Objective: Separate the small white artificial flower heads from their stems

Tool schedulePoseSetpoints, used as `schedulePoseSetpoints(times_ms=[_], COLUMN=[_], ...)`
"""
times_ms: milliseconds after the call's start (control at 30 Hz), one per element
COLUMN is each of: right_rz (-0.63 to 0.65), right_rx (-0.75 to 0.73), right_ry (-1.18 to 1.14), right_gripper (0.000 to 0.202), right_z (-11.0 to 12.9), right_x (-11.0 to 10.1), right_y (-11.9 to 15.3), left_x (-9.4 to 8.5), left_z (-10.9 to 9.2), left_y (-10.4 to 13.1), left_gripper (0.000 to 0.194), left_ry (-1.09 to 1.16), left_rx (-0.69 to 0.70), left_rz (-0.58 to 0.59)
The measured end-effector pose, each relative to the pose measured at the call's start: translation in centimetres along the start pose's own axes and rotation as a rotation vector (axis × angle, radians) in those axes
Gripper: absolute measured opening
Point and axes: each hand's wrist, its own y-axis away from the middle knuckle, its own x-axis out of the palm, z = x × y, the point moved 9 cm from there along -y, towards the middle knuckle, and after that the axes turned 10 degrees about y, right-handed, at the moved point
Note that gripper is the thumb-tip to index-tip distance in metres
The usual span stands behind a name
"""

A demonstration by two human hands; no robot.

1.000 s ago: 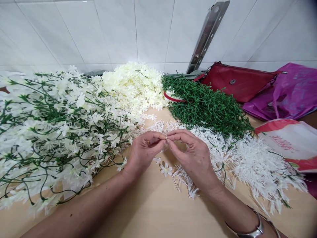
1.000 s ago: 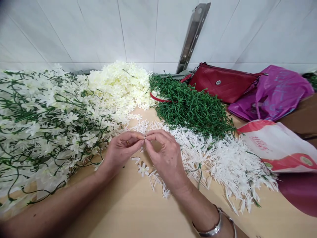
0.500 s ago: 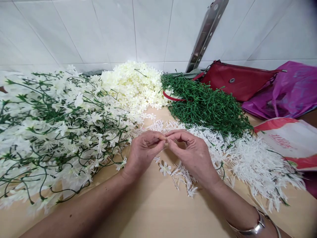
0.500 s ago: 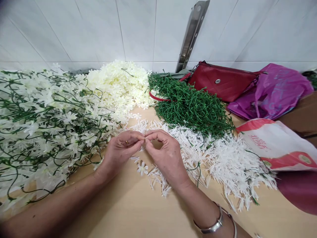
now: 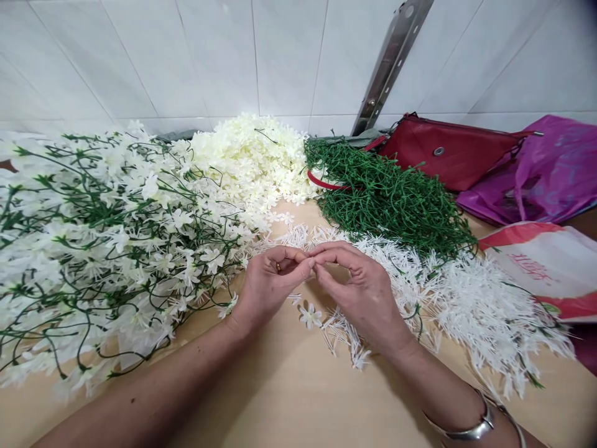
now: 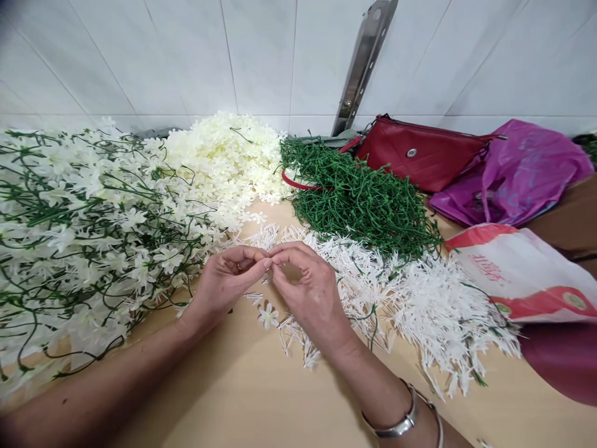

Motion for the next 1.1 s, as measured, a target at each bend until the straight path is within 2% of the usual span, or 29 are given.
schedulePoseSetpoints(times_ms=[133, 300, 433, 633, 867, 933, 1100], right_rz=[0.013, -0.028, -0.045, -0.033, 0.015, 0.012, -0.102], right_rx=[0.007, 0.088, 0.131, 0.129, 0.203, 0.153, -0.099], right_ry=[-0.014, -0.103, -0.149, -0.13, -0.225, -0.192, 0.123], right_gripper=[0.014, 0.006, 0.014, 0.011, 0.02, 0.017, 0.002], right_z=[0.0, -1.1, -1.9, -2.2, -3.4, -2.9, 0.5], right_x=[0.4, 0.3, 0.0, -0.1, 0.6, 0.4, -1.1], right_y=[0.1, 0.0, 0.0, -0.2, -0.6, -0.8, -0.6], left_x=[-0.1, -0.3, -0.2, -0.3, -0.5, -0.5, -0.6], left_z=[0.6, 0.9, 1.2, 1.4, 1.2, 1.2, 1.0], left_y=[-0.1, -0.5, -0.7, -0.7, -0.8, -0.8, -0.8], left_gripper=[0.016, 0.016, 0.021, 0.015, 0.017, 0.019, 0.023], left_ry=[0.015, 0.139, 0.186, 0.11, 0.066, 0.065, 0.096], left_rx=[-0.063, -0.039, -0.046, -0.04, -0.068, -0.077, -0.084], left_rz=[0.0, 0.015, 0.026, 0.031, 0.007, 0.0, -0.023])
